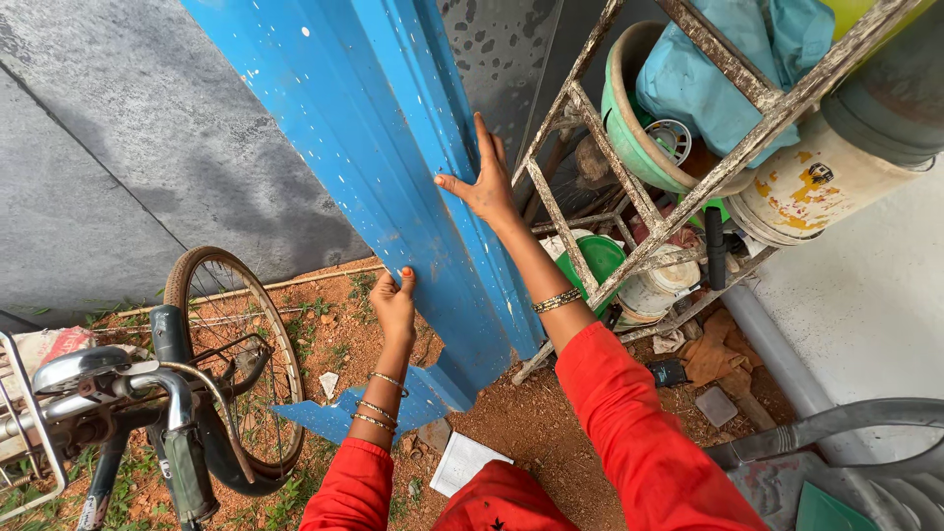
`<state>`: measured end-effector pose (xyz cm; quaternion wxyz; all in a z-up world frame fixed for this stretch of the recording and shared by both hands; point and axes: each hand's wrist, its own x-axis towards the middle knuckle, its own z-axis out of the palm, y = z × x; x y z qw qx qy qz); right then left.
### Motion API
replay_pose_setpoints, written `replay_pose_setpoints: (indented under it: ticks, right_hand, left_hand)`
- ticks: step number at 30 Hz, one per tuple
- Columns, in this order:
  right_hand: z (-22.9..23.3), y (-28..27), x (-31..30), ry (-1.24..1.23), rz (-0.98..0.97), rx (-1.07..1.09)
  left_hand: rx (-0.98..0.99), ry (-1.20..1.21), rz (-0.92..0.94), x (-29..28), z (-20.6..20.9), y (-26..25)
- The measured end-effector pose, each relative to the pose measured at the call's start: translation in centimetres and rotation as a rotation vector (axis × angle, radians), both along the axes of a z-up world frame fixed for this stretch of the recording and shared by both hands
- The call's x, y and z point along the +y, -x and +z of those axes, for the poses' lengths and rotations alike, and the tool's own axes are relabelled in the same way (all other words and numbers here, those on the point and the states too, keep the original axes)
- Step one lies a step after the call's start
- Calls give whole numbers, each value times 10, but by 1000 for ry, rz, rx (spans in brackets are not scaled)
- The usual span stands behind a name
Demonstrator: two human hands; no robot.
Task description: The person measures and folds a long blue plastic sheet near a storage shelf, then picks up a pink cloth and wipes the seat and armrests of a plastic chair in a backyard.
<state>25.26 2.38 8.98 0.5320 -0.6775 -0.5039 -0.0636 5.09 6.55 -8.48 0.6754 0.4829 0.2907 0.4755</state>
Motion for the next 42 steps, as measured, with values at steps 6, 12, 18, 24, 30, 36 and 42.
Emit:
replay_pose_setpoints:
  ticks: [6, 12, 18, 24, 30, 36, 42]
  right_hand:
    - [6, -2, 1, -3, -48, 19]
    - [0, -23, 8, -50, -77, 24]
    - [-4, -61, 19, -67, -79, 22]
    - [7, -106, 27, -49, -90, 9]
    - [13, -150, 39, -20, -35, -14]
    - [9, -163, 23, -95, 4, -77]
    - [3, -132, 1, -152, -72, -246]
  left_hand:
    - [13, -12, -28, 6, -3, -7]
    - [52, -70, -60, 17, -8, -28]
    - [52, -81, -46, 30, -13, -66]
    - [12, -119, -19, 47, -12, -113]
    - [-94, -121, 5, 63, -5, -160]
    - [104, -262, 112, 75, 9, -189]
    - [399, -361, 231, 76, 27, -204]
